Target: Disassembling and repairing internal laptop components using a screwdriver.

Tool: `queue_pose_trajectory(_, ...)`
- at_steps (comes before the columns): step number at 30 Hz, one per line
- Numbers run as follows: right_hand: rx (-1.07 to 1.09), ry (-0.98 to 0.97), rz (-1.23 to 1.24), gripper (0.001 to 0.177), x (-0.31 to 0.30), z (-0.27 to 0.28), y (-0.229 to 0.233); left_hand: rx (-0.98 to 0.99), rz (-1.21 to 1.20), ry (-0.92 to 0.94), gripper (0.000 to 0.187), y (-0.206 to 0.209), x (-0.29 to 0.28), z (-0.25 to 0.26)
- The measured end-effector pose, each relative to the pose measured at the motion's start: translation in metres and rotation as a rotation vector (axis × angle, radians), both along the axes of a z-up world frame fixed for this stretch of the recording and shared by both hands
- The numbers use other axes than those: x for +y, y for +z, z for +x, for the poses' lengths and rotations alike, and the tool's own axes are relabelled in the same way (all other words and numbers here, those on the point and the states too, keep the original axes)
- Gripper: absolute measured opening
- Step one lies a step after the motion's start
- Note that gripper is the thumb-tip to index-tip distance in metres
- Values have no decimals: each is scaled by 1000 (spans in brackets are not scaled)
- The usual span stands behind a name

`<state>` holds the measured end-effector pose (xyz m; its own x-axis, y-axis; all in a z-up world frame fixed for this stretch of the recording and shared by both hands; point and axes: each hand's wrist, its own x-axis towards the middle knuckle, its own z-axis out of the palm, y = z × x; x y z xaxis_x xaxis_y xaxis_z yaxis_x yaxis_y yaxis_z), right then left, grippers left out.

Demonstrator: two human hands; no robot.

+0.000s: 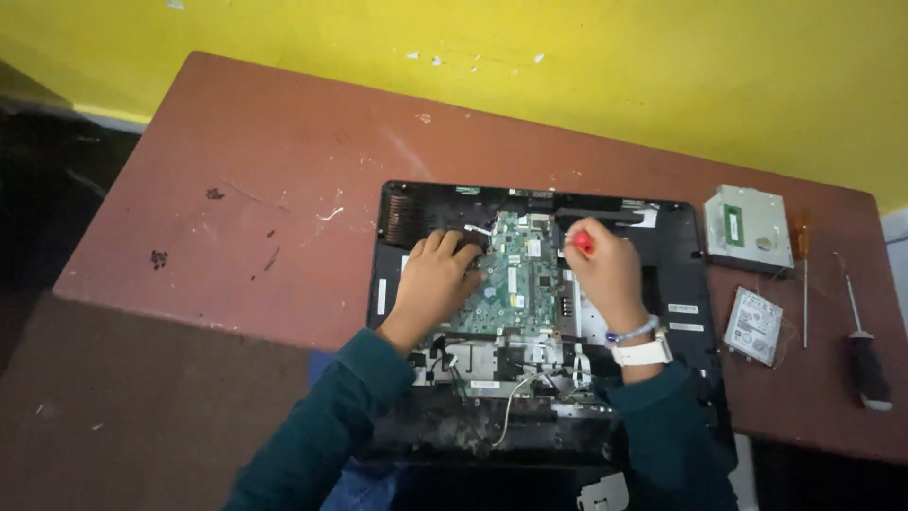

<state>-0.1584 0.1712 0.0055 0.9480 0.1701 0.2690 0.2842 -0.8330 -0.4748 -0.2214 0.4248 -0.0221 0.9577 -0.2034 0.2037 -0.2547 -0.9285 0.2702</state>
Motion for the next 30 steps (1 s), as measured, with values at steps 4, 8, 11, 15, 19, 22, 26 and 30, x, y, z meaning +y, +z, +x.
queue_pose_trajectory(4,168,-5,-267,7,-12,-6,26,32,-10,-3,38,0,0,0)
queue_pose_trajectory(8,239,172,-305,18,-15,-11,33,11,-23,40,54,12,-5,-1)
queue_pose_trajectory(11,219,171,-265,30,-5,-12,28,58,-65,105,64,15,-10,6)
queue_pose_trajectory(15,167,47,-312,37,4,-8,12,-296,144,131,27,9,-28,35)
queue_pose_trajectory(19,162,30,-385,39,9,-6,9,-555,131,-119,14,-7,-34,80)
queue_pose_trajectory(22,182,-1,-380,37,11,-8,12,-545,112,-241,6,-22,-33,95)
queue_pose_trajectory(26,182,22,-369,37,11,-7,17,-504,43,-293,10,-25,-34,95)
queue_pose_trajectory(30,158,33,-374,37,12,-7,16,-552,-1,-306,10,-29,-36,97)
